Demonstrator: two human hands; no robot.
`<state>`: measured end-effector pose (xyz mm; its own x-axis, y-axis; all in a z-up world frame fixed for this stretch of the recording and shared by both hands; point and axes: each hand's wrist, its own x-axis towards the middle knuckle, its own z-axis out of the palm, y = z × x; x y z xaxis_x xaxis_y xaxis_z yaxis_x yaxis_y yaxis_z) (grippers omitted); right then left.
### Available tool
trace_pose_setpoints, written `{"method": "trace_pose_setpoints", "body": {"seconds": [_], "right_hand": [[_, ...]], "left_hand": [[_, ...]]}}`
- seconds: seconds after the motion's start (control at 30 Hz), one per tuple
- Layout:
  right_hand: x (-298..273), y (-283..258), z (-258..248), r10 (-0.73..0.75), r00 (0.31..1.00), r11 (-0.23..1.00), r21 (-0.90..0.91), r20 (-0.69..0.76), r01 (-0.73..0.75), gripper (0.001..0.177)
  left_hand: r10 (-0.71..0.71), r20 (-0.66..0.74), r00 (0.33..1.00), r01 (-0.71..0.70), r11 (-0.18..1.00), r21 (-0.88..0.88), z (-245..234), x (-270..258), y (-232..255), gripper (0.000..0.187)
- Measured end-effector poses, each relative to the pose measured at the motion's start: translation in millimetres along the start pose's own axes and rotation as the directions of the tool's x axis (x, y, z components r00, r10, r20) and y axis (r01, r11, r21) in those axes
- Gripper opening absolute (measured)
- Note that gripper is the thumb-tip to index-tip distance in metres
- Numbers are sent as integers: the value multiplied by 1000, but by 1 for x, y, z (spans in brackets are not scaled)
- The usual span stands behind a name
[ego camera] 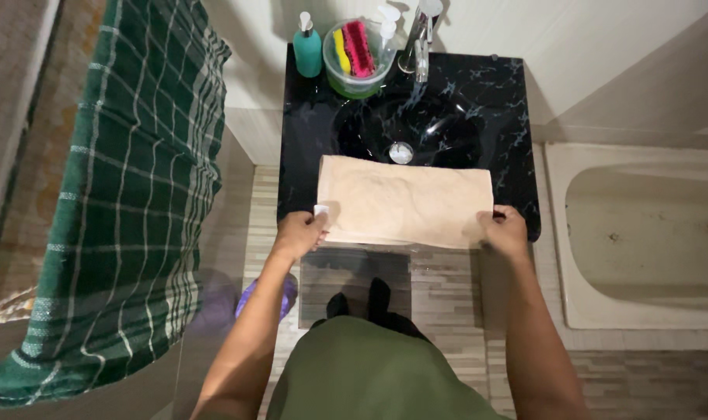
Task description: The person cleans a black marble sink and the surrounding countertop by hand using a green sponge, then wipes the surfaces dry with a tan cloth.
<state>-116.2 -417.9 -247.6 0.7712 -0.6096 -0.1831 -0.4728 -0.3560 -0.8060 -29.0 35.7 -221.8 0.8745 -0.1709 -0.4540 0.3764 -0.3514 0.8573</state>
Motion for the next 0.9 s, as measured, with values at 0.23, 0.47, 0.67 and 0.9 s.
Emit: {"method": "trace_pose_setpoints", "body": {"seconds": [0.23,0.47,0.67,0.9], "right_hand": [[-1,0,-1,-230,973,944,-233,33,231,45],[1,-10,5,-177,974,983,-18,139,181,39],[25,-16,-9,-76,961,927,373,265,-30,22],[33,-28,-42,-217,906,721,685,364,-102,43]], "left_hand": [[173,-138,975,-118,933,339,4,-3,-14,47],[65,-301,951,-43,996,80,36,-14,-20,48],[63,-277,959,-158,928,-337,25,6,-26,28],[183,-212,960,-278,703,-655,16,-3,-5,31]]}}
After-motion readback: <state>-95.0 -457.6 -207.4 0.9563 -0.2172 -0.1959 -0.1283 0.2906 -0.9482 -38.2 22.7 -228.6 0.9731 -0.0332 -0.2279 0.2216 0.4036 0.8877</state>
